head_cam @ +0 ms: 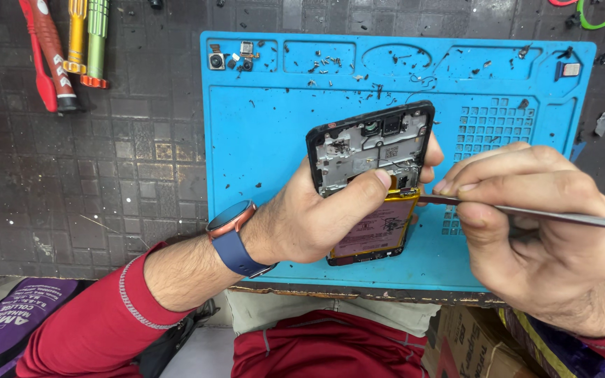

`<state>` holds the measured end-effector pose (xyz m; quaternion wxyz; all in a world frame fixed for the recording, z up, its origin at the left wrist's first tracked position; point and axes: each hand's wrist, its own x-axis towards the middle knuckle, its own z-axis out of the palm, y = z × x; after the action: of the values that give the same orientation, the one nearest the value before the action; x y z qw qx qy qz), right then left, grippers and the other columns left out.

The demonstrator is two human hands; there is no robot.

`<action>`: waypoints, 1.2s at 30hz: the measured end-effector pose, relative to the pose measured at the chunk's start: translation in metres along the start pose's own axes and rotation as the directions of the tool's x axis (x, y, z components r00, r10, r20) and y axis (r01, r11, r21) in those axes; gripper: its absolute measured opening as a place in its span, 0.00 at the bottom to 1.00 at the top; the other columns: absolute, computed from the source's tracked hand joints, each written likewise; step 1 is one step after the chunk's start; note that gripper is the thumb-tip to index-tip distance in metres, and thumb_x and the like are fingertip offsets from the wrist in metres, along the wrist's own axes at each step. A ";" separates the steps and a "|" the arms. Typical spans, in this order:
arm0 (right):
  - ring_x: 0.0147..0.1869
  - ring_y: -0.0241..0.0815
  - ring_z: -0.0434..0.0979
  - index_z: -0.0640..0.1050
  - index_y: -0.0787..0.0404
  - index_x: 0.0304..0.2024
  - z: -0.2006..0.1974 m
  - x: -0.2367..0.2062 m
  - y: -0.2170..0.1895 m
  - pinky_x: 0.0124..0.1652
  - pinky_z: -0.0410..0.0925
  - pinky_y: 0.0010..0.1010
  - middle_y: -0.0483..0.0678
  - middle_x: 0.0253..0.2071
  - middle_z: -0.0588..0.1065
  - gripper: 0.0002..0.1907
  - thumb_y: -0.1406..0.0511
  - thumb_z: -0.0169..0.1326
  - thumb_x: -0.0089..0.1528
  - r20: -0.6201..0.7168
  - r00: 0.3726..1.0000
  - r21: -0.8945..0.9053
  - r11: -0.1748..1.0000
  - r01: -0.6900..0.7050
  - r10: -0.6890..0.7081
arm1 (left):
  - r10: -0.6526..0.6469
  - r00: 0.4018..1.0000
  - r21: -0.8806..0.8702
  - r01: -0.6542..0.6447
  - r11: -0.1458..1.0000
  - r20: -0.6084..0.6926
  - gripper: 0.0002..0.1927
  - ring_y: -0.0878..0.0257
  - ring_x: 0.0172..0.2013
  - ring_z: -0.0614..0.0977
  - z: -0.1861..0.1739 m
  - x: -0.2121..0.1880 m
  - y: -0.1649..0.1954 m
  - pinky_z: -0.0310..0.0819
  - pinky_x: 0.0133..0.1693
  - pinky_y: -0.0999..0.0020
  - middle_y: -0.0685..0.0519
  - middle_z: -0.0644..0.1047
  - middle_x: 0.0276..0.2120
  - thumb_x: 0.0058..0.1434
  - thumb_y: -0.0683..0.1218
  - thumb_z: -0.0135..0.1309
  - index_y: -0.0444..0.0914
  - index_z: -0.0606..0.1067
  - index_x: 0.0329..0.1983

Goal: The person opens a smartphone, pries out its old battery using a metal pry tool, peels adhesive from the frame, places a new battery into the phone body, and tightens screws with a screwdriver on a blue repair mat.

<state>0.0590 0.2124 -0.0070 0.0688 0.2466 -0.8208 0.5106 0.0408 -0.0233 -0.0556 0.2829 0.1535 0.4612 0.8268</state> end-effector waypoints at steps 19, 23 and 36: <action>0.43 0.40 0.80 0.67 0.67 0.49 0.008 0.003 0.003 0.46 0.79 0.32 0.54 0.44 0.75 0.08 0.67 0.50 0.74 0.039 0.922 0.417 0.833 -0.364 0.384 | -0.002 1.000 -0.260 0.004 0.966 0.010 0.17 0.58 0.54 0.76 -0.005 0.001 0.004 0.75 0.60 0.53 0.46 0.72 0.54 0.81 0.43 0.43 0.31 0.65 0.69; 0.43 0.39 0.81 0.68 0.67 0.48 0.006 0.003 0.004 0.49 0.79 0.34 0.54 0.45 0.75 0.07 0.68 0.49 0.73 0.084 0.912 0.423 0.814 -0.397 0.401 | -0.004 1.000 -0.281 0.000 0.960 -0.011 0.17 0.59 0.57 0.75 -0.003 0.001 0.002 0.75 0.62 0.53 0.46 0.71 0.57 0.81 0.42 0.42 0.32 0.64 0.70; 0.47 0.33 0.78 0.70 0.66 0.46 0.001 0.003 0.005 0.46 0.72 0.21 0.51 0.44 0.77 0.04 0.70 0.51 0.73 0.183 0.899 0.218 0.875 -0.432 0.398 | 0.019 0.996 -0.182 -0.034 0.983 -0.085 0.18 0.60 0.57 0.75 0.000 0.002 0.003 0.74 0.64 0.58 0.46 0.72 0.61 0.78 0.42 0.42 0.31 0.65 0.68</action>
<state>0.0539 0.2120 -0.0104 -0.1292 0.1044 -0.7852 0.5965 0.0386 -0.0233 -0.0528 0.2654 0.0983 0.3925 0.8751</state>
